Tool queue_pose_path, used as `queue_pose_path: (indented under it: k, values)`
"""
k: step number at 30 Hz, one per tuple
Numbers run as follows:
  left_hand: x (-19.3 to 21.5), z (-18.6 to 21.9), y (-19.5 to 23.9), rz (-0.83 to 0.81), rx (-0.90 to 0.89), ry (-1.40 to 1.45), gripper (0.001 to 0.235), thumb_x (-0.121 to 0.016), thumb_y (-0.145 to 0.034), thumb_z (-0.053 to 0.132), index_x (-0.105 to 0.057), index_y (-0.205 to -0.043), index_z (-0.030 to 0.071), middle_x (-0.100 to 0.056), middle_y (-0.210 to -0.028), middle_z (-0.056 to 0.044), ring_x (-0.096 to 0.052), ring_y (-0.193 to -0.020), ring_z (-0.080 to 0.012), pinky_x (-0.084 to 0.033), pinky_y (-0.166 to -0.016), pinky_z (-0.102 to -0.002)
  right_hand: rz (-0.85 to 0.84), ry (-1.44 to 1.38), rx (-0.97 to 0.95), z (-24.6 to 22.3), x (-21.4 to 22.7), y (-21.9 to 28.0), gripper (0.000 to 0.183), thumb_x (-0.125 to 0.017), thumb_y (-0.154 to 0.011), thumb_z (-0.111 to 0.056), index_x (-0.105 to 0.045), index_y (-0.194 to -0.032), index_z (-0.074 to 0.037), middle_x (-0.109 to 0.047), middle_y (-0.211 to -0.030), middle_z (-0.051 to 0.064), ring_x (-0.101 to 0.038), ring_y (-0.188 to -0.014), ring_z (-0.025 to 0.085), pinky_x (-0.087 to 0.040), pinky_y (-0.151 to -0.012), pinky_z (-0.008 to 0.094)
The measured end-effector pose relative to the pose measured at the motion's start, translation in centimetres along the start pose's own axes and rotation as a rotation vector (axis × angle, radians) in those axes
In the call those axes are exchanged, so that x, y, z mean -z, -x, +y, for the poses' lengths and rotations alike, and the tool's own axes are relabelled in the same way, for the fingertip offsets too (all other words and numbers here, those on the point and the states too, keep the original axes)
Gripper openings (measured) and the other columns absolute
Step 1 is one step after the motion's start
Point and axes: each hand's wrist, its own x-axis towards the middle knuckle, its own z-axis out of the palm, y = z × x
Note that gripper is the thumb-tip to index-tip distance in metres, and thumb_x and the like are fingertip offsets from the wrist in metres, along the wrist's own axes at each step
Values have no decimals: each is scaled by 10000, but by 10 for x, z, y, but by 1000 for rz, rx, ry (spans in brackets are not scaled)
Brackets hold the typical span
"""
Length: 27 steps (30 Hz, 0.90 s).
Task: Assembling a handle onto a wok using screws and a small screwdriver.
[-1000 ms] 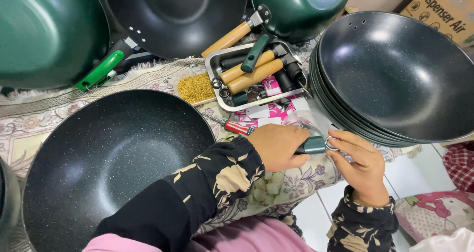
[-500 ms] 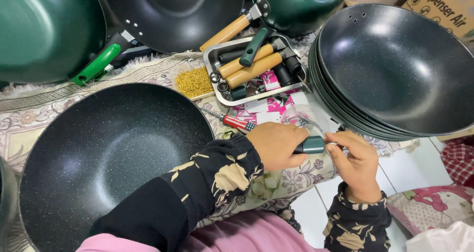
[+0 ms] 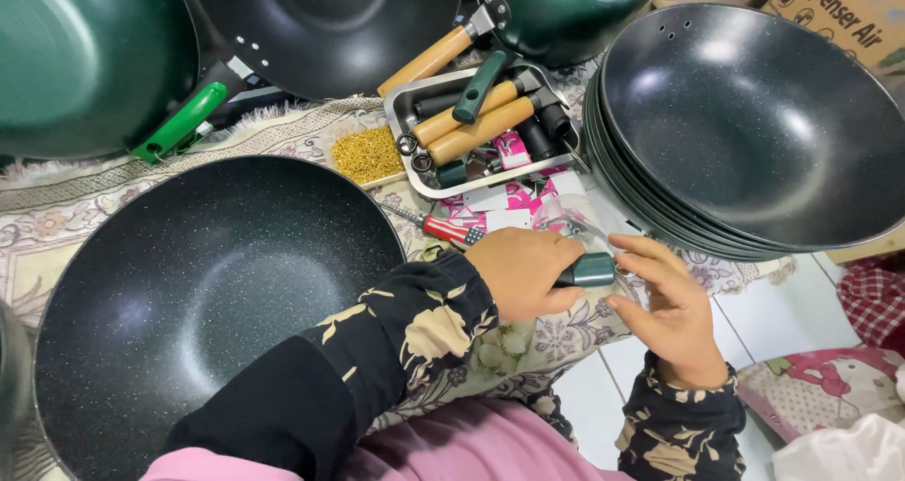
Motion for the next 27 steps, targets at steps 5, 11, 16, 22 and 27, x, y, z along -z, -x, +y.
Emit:
queue_pose_path:
  k: [5,11,16,22,27]
  values:
    - [-4,0,-2,-1,0,-23,530,-428,-961,499,-588,-1205,57,-687,-1008,-152,-723,-906,-333,-553,-823,-451,0,-20,27,17,3,5,412,-776,-792,45,-678,-1191,69,-653,-1270,283,-668,-1188,331,-532,-983,422]
    - [-8,2,1,36,18,-29,532,-404,-969,484,-565,-1259,67,-674,-954,-131,-726,-836,-330,-563,-779,-444,15,-32,5,19,1,4,423,-821,-742,45,-702,-1143,103,-691,-1140,252,-659,-1009,235,-545,-862,329]
    - [-16,4,3,62,32,-122,540,-424,-973,475,-497,-1325,72,-644,-911,-132,-718,-782,-344,-565,-724,-467,19,-15,-51,18,1,7,412,-824,-768,-4,-717,-1157,79,-704,-1106,204,-619,-944,169,-532,-810,289]
    - [-22,1,0,52,36,-133,589,-456,-967,519,-446,-1340,64,-642,-922,-159,-723,-785,-384,-573,-724,-495,52,5,-85,23,0,9,370,-814,-811,-67,-738,-1152,56,-704,-992,147,-567,-827,139,-522,-744,289]
    - [-22,4,-1,68,36,-166,575,-496,-973,504,-431,-1348,74,-639,-917,-143,-725,-761,-375,-579,-705,-489,57,49,-142,27,1,10,327,-807,-822,-84,-769,-1130,19,-695,-872,86,-543,-772,97,-514,-698,274]
